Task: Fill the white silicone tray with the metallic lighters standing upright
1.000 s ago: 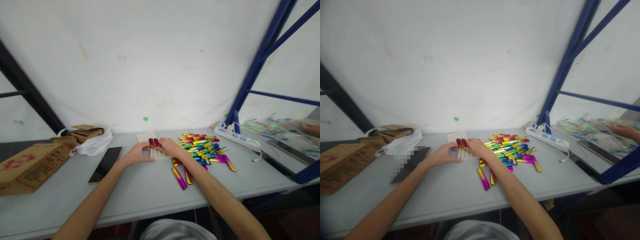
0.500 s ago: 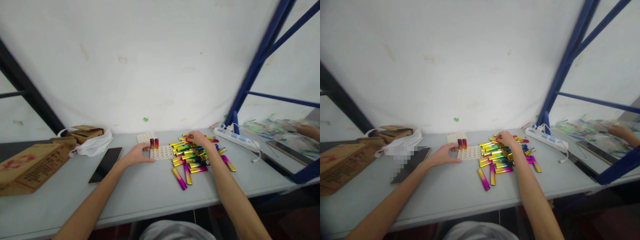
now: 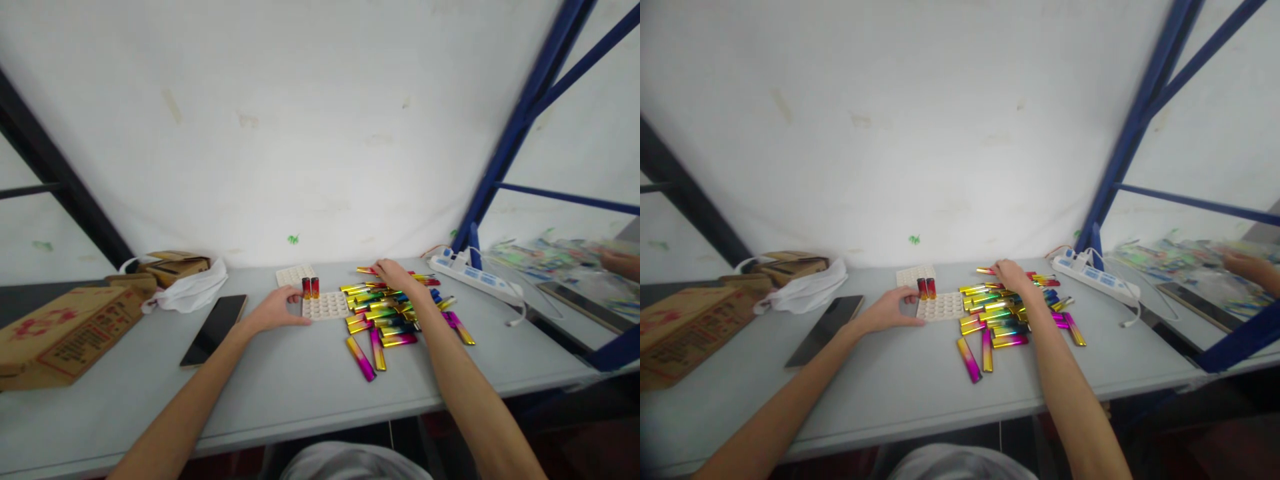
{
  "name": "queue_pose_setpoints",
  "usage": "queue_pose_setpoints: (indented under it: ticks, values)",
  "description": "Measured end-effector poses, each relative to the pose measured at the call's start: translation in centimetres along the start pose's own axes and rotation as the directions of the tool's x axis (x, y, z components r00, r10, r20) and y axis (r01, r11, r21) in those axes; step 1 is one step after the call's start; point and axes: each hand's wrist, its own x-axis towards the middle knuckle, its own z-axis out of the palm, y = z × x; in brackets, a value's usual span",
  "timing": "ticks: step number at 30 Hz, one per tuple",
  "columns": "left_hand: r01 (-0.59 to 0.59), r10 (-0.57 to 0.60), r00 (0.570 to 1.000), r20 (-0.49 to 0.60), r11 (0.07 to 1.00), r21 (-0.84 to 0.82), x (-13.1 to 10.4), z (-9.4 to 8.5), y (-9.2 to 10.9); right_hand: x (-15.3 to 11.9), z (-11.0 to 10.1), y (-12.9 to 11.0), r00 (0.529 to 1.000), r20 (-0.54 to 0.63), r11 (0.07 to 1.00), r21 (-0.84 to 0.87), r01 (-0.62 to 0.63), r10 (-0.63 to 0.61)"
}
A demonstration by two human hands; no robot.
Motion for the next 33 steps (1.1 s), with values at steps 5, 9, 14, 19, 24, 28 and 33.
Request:
queue_pose_setpoints:
  ticks: [5,9,14,19,24,28,33]
  values:
    - [-0.011,0.011,1.0,-0.004,1.0,-0.002,0.0,0.1,-0.1,-0.1,-0.3,-2.7,0.959,-0.256,0.893,0.45,0.004,0.125]
    - [-0.015,0.015,1.0,0.002,1.0,0.003,0.0,0.0,0.0,0.1,0.9,-5.7,0.947,-0.234,0.538,0.839,0.082,0.22]
    - [-0.014,0.014,1.0,0.01,1.0,0.005,0.1,-0.1,0.1,-0.5,2.3,-9.7,0.975,-0.092,0.072,0.994,0.079,0.201]
    - [-0.013,0.013,1.0,0.002,1.0,-0.003,0.0,-0.1,0.2,-1.8,2.0,-12.3,0.999,0.012,-0.041,0.999,-0.014,-0.038]
    - [-0.005,0.005,1.0,0.0,1.0,0.005,0.0,0.0,0.2,-2.4,2.5,-13.1,0.99,0.093,0.061,0.994,-0.087,-0.105]
    - [0.006,-0.006,1.0,0.004,1.0,0.0,0.0,0.1,0.0,-2.2,3.5,-13.7,0.975,0.222,0.108,0.969,-0.221,-0.001]
    - [-0.003,0.003,1.0,-0.001,1.0,0.016,0.0,0.2,-0.1,-2.1,4.4,-14.0,0.977,0.19,0.221,0.953,-0.208,0.098]
